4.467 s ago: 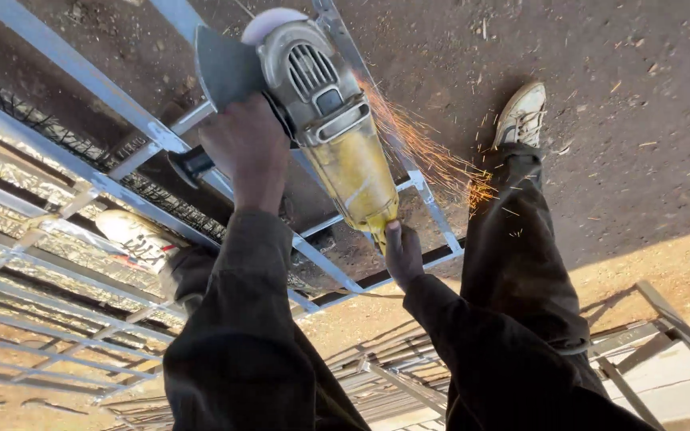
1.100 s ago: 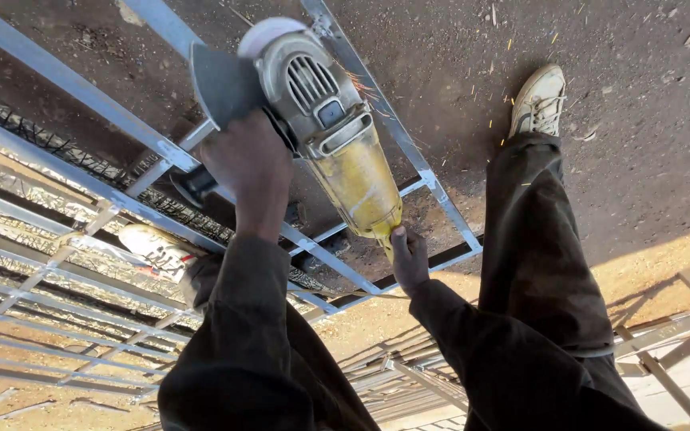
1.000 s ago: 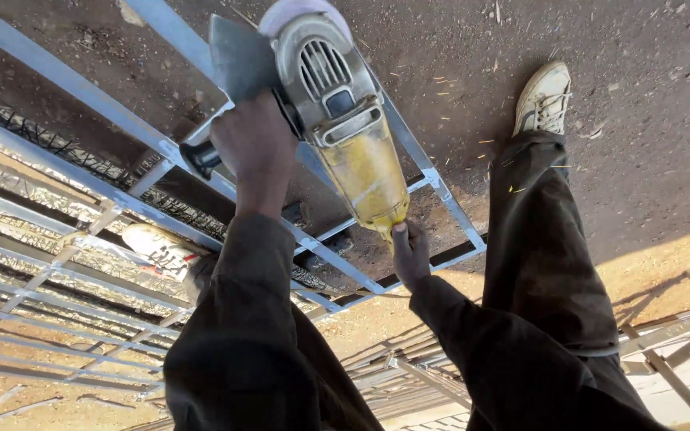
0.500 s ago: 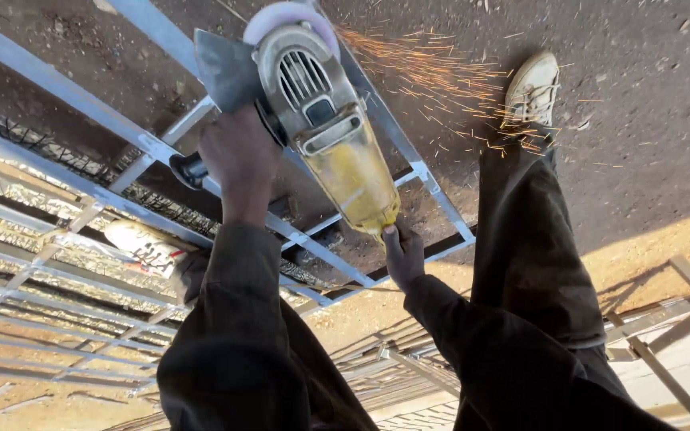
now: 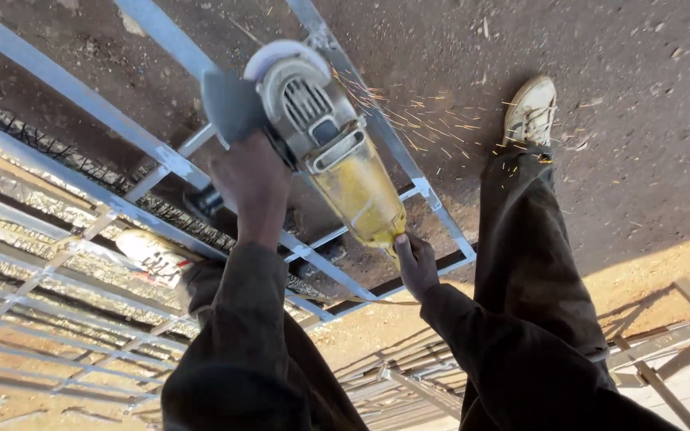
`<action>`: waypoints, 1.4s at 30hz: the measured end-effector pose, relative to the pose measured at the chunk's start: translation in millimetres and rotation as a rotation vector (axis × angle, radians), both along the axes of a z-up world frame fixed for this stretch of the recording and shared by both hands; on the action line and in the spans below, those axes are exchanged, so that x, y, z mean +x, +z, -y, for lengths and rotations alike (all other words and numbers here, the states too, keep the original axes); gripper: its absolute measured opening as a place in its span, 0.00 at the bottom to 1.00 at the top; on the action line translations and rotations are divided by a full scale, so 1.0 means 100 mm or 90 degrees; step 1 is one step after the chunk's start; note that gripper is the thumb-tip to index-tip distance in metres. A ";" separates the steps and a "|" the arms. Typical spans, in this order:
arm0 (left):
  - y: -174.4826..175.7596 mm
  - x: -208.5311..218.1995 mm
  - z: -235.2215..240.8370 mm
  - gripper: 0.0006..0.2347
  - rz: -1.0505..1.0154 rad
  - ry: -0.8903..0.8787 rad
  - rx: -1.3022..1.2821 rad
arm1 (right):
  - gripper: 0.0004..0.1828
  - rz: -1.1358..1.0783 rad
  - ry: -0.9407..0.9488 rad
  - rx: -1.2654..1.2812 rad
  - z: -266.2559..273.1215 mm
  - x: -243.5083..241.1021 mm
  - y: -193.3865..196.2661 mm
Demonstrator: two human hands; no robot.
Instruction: Using an angle grinder to smooth out weld joints on a metal frame structure.
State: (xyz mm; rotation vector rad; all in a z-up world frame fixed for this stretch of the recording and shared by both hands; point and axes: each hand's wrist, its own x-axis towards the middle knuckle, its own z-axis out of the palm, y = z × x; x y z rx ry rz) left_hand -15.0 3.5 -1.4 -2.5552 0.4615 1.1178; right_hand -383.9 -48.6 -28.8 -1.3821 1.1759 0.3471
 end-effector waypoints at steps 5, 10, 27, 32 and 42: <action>0.13 -0.03 0.14 0.02 0.019 0.016 0.007 | 0.32 -0.013 -0.058 0.053 -0.09 -0.20 -0.13; -0.48 0.10 0.10 0.03 0.026 -0.072 -0.049 | 0.30 -0.030 -0.023 -0.057 -0.07 0.10 -0.09; 1.79 -0.24 -1.60 0.16 -0.250 0.578 0.051 | 0.34 -0.381 0.616 0.122 0.84 2.92 2.90; 1.72 0.03 -1.93 0.22 -0.330 0.558 0.041 | 0.48 -0.510 0.891 -0.103 0.17 3.30 3.63; 1.52 0.33 -1.59 0.23 -0.271 0.727 -0.068 | 0.46 -0.387 0.982 -0.167 0.68 4.48 3.49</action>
